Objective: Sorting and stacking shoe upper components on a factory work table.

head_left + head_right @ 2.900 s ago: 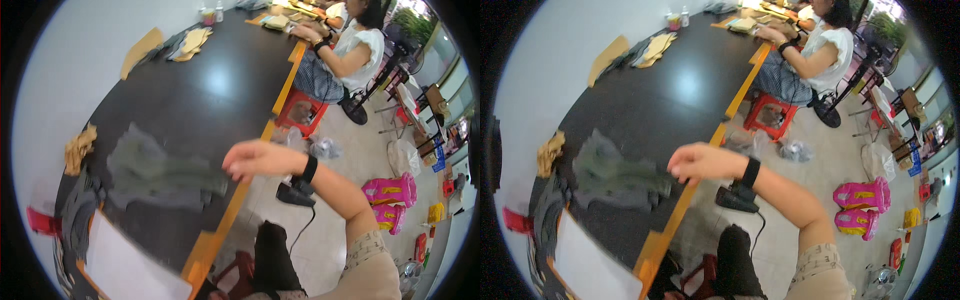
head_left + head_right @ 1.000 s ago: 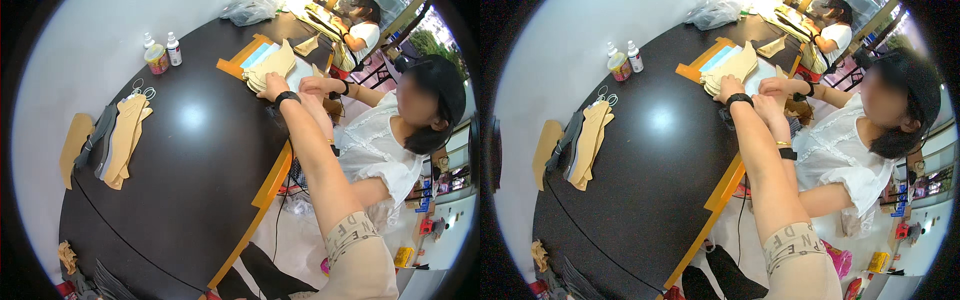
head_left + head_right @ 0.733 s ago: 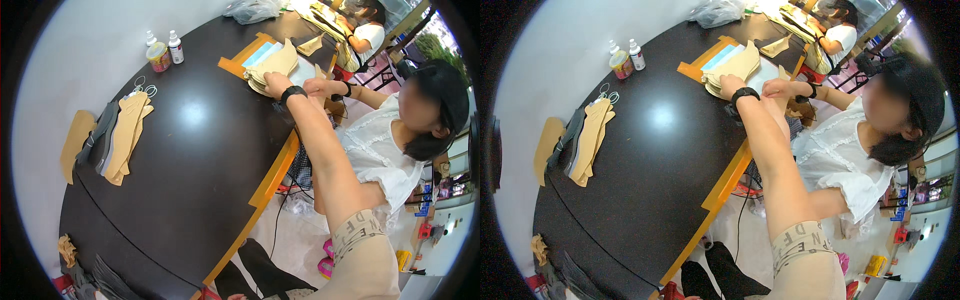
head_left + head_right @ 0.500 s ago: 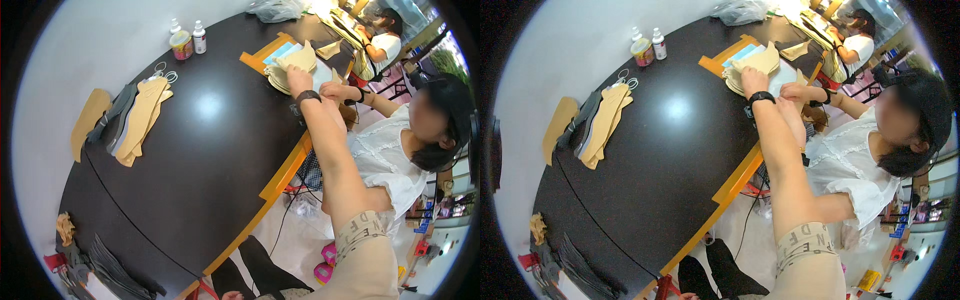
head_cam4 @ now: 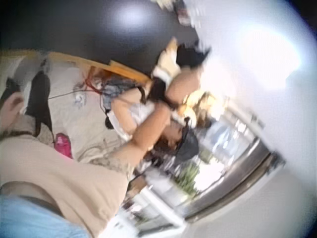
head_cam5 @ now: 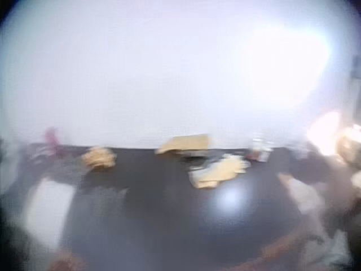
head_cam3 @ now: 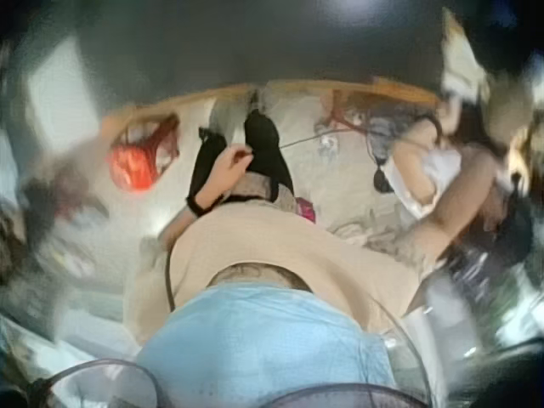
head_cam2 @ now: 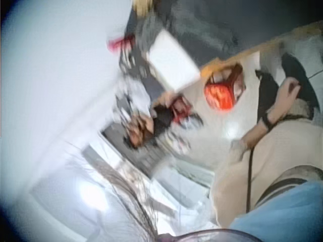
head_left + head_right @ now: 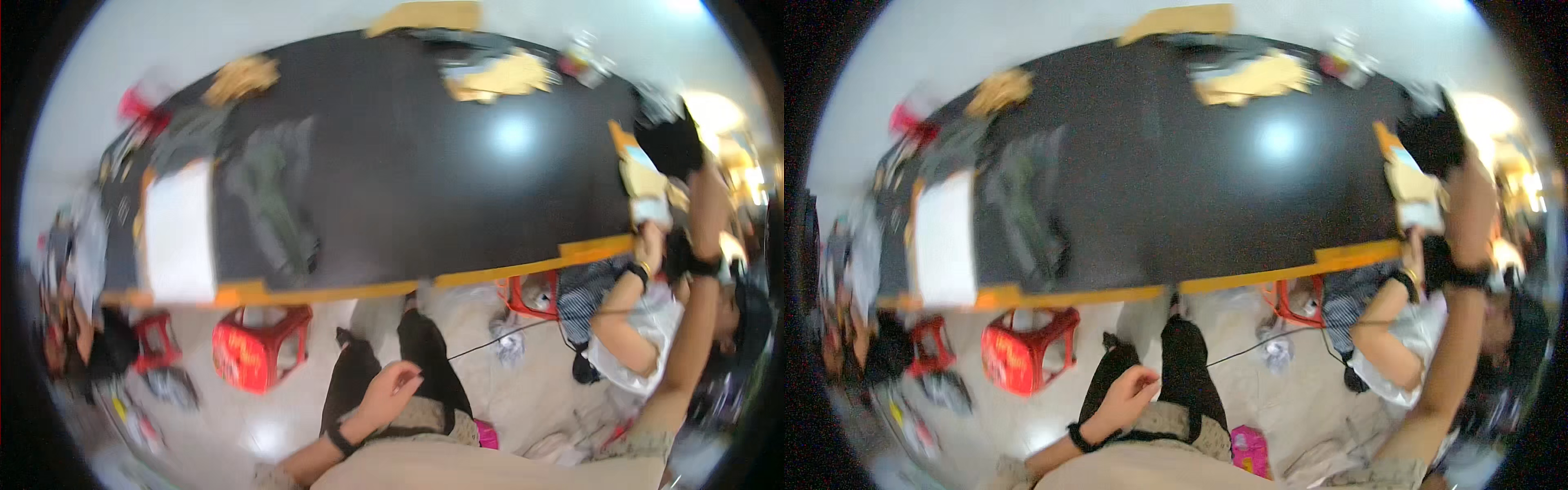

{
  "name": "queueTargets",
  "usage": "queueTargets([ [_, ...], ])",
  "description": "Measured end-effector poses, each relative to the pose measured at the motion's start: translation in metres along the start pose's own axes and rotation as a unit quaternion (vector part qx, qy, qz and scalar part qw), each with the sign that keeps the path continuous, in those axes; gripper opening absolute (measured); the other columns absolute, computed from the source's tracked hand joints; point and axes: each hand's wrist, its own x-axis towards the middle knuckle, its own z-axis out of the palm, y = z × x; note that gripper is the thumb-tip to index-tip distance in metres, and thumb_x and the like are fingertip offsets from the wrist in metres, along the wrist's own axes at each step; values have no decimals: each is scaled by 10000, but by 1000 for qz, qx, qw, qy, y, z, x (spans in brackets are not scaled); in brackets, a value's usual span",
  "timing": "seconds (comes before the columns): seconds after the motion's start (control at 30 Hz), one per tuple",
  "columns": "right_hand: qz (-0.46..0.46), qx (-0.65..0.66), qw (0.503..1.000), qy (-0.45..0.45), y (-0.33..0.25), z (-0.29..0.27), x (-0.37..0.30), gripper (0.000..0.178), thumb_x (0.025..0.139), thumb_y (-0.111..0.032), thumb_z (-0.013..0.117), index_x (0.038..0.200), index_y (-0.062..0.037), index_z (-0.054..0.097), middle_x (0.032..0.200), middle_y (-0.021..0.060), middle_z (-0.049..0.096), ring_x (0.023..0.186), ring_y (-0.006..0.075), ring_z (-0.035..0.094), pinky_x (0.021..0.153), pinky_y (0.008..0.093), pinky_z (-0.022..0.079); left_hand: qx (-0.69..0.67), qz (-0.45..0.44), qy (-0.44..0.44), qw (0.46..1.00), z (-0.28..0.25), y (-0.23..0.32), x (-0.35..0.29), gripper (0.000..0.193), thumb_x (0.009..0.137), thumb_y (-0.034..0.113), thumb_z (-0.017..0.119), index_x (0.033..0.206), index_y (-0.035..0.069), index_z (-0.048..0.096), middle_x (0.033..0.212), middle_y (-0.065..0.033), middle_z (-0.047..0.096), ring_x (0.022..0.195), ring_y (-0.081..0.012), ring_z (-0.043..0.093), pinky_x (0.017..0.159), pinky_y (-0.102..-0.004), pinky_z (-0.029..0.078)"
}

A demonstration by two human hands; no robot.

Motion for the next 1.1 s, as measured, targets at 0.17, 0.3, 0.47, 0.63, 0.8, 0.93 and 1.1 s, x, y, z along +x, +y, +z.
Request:
queueTargets([
  [0.17, -46, 90, 992, -77, -19, -117, -12, 466, 901, -240, 420, 1255, 57, 362, 1214, 248, 460, 1147, 333, 436, 931, 326, 344, -17, 93, 57, 994, -49, -42, -57, 225, 810, 165, 600, 966, 17, 536, 861, -107, 560, 749, -182, 564, 675, -284, 456],
  [0.3, -184, 161, 968, 65, -122, -197, -19, 363, 855, -77, 452, 1201, 30, 433, 898, 177, 587, 751, 161, 524, 728, 290, 436, 19, 48, 112, 992, -104, -107, -109, 259, 803, 180, 603, 994, 18, 536, 904, -98, 553, 809, -177, 554, 704, -283, 454],
  [0.47, -267, 253, 929, -36, -278, -265, -17, 400, 755, 9, 405, 1149, 67, 439, 776, 217, 544, 614, 251, 501, 624, 314, 429, 161, -104, 250, 949, -155, -224, -172, 239, 756, 186, 560, 922, 16, 541, 883, -192, 581, 905, -347, 534, 781, -424, 446],
  [0.63, -390, 229, 892, -14, -391, -314, -37, 200, 681, 19, 446, 868, 59, 507, 699, 282, 536, 717, 428, 540, 664, 473, 422, 155, -277, 100, 943, -112, -400, -217, 238, 751, 181, 552, 940, 45, 601, 1028, -211, 583, 999, -320, 540, 833, -389, 448],
  [0.8, -451, 180, 874, -38, -475, -303, -32, 135, 677, -5, 464, 776, 61, 525, 715, 270, 564, 704, 428, 557, 674, 473, 456, 150, -268, 119, 944, -130, -382, -208, 234, 753, 178, 549, 938, 45, 603, 1027, -212, 583, 994, -322, 542, 830, -390, 449],
  [0.93, -471, 162, 866, -51, -533, -300, -27, 140, 686, -16, 479, 754, 54, 579, 748, 249, 589, 708, 390, 594, 636, 443, 492, 162, -264, 127, 942, -156, -363, -206, 231, 754, 175, 547, 936, 45, 604, 1026, -213, 583, 989, -323, 543, 827, -391, 449],
  [1.1, -555, 208, 804, -47, -597, -286, -28, 109, 650, -19, 514, 701, 28, 597, 716, 209, 599, 671, 358, 601, 601, 408, 497, 177, -267, 115, 940, -183, -342, -211, 227, 756, 172, 543, 933, 45, 606, 1025, -214, 583, 983, -325, 545, 824, -392, 450],
])
